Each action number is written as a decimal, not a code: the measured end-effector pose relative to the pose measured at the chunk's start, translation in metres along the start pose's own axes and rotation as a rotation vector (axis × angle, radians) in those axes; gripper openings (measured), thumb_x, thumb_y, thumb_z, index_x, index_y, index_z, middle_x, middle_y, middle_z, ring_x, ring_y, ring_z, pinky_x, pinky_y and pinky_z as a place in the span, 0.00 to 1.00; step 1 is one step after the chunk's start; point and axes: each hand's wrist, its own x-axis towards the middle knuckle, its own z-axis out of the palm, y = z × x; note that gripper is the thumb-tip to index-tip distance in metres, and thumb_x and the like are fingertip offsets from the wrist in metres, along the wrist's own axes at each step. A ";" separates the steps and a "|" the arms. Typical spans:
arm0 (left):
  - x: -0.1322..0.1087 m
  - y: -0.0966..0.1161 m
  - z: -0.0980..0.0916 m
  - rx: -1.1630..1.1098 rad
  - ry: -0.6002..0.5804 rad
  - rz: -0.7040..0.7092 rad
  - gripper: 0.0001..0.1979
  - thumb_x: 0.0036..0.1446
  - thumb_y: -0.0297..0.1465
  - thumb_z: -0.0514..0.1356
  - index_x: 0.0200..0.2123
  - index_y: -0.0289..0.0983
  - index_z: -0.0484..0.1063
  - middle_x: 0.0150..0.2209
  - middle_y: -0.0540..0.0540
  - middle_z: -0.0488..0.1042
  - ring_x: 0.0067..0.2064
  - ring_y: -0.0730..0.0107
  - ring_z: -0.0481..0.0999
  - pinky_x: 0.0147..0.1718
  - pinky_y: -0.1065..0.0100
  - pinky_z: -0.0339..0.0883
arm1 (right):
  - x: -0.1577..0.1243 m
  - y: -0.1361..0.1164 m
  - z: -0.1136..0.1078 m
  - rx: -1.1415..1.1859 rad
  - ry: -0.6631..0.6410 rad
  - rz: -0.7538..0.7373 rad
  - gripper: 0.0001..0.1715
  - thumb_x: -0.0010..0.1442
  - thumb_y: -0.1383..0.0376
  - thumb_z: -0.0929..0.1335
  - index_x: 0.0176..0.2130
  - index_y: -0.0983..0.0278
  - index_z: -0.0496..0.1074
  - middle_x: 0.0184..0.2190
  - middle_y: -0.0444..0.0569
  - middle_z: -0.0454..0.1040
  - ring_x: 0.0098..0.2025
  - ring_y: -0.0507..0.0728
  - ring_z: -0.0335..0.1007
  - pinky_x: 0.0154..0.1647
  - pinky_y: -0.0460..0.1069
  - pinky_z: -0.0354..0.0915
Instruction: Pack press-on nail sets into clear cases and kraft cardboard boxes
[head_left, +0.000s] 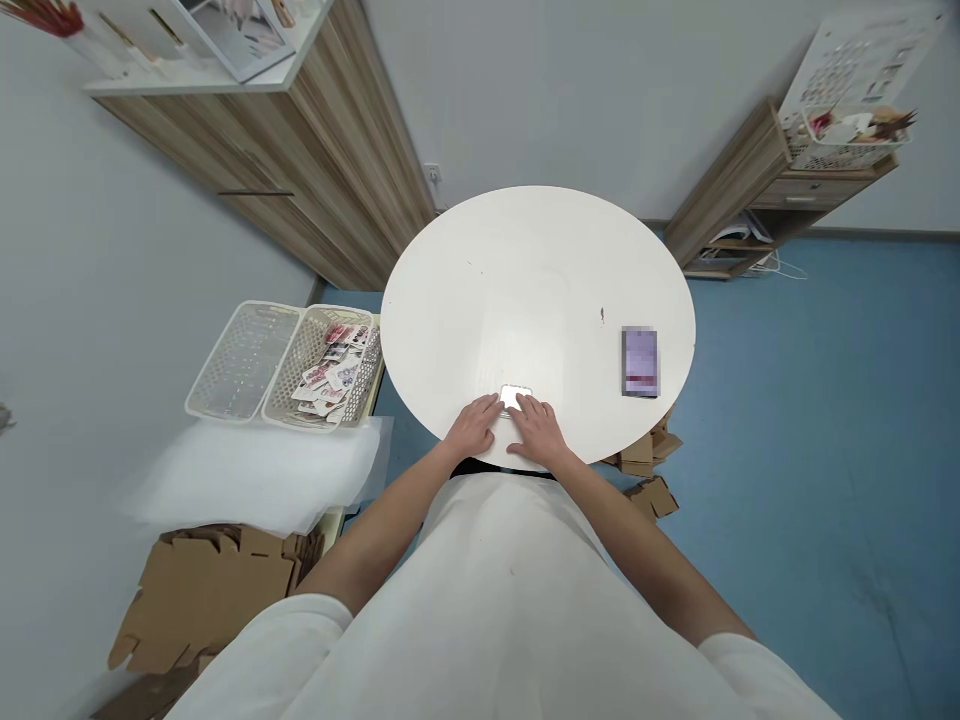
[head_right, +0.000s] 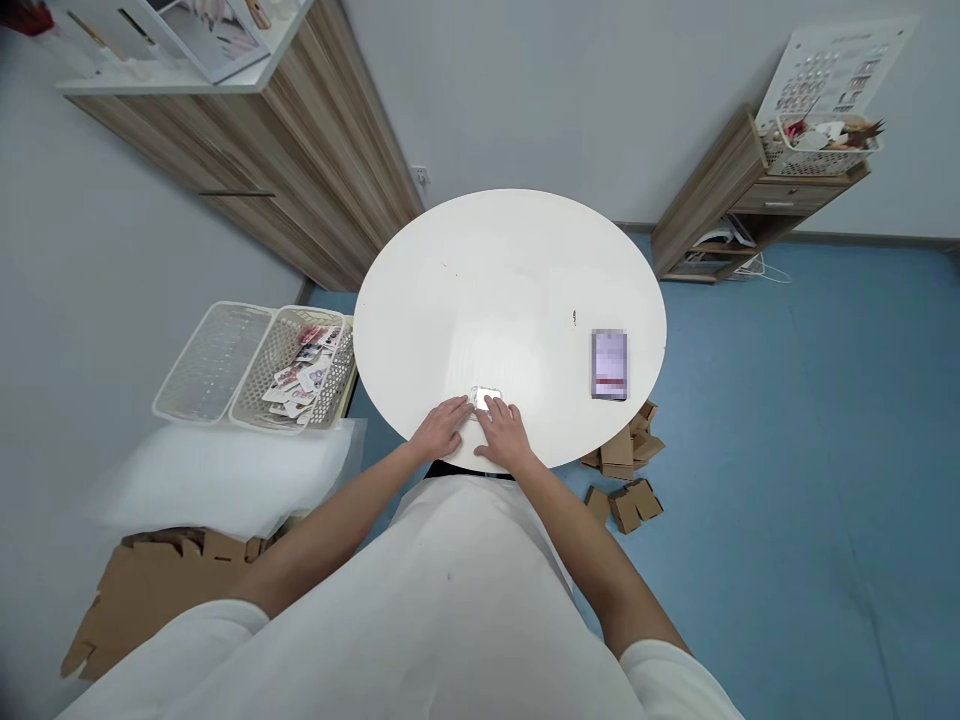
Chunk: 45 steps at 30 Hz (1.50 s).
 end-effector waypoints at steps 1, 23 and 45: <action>0.000 -0.001 -0.001 -0.004 -0.016 0.014 0.31 0.43 0.22 0.51 0.54 0.39 0.57 0.56 0.43 0.59 0.58 0.59 0.55 0.54 0.56 0.52 | 0.003 -0.001 0.000 -0.020 -0.009 0.002 0.40 0.39 0.57 0.73 0.50 0.60 0.59 0.57 0.59 0.54 0.57 0.68 0.48 0.53 0.63 0.48; 0.012 -0.010 -0.023 0.113 -0.104 0.163 0.25 0.45 0.33 0.60 0.48 0.41 0.61 0.41 0.43 0.68 0.44 0.58 0.66 0.46 0.58 0.53 | 0.015 0.005 0.004 -0.072 0.055 -0.013 0.12 0.56 0.67 0.60 0.40 0.63 0.68 0.44 0.55 0.70 0.48 0.61 0.62 0.40 0.53 0.66; 0.048 -0.014 -0.049 -0.174 -0.078 0.043 0.14 0.54 0.38 0.51 0.41 0.43 0.71 0.42 0.47 0.73 0.44 0.62 0.70 0.44 0.60 0.61 | 0.025 0.013 -0.031 0.254 0.063 0.161 0.17 0.58 0.65 0.58 0.47 0.59 0.64 0.42 0.49 0.70 0.44 0.57 0.66 0.43 0.55 0.64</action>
